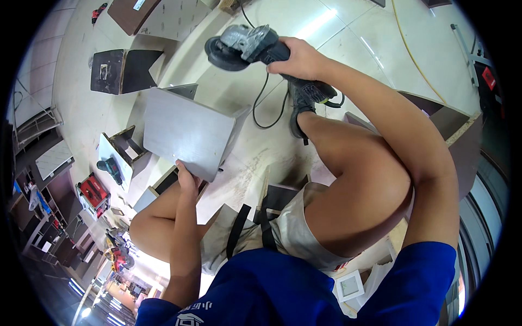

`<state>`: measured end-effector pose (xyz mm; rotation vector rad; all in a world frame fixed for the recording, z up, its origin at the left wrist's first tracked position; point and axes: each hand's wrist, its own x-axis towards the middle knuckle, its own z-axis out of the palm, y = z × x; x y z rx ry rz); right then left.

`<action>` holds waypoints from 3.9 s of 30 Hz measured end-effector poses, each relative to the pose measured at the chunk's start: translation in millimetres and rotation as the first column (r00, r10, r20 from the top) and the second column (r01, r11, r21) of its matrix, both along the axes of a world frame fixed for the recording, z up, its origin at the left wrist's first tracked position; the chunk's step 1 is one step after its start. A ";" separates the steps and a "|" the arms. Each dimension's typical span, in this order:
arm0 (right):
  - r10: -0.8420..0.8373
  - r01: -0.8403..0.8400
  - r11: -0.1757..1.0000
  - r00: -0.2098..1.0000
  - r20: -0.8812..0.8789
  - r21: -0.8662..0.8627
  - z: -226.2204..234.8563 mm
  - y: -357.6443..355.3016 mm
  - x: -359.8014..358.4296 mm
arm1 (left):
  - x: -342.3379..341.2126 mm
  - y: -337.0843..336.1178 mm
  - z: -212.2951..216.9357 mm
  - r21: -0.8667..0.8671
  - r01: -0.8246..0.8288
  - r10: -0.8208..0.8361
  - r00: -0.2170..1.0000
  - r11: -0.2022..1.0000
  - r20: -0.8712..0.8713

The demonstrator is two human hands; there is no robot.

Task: The person sits on the floor and uses an angle grinder to sand the edges of several rectangular wooden panels. They handle each panel one at a time, rotating them to smooth different sides.

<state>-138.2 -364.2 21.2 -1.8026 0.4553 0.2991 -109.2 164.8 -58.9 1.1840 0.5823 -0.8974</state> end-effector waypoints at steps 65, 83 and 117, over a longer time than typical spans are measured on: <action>-0.710 0.243 0.642 0.547 0.444 0.727 196.9 141.7 27.9 | 13.9 -191.0 217.2 -0.183 0.639 -0.484 0.712 0.747 0.509; -0.550 0.447 0.835 0.657 0.515 0.322 178.9 147.8 94.8 | 44.8 -219.0 183.5 -0.223 0.479 -0.390 0.853 0.849 0.346; -0.283 0.188 0.954 0.318 0.905 0.233 283.8 240.2 -147.9 | -39.3 -206.7 392.6 0.245 0.304 -0.273 0.050 0.920 0.961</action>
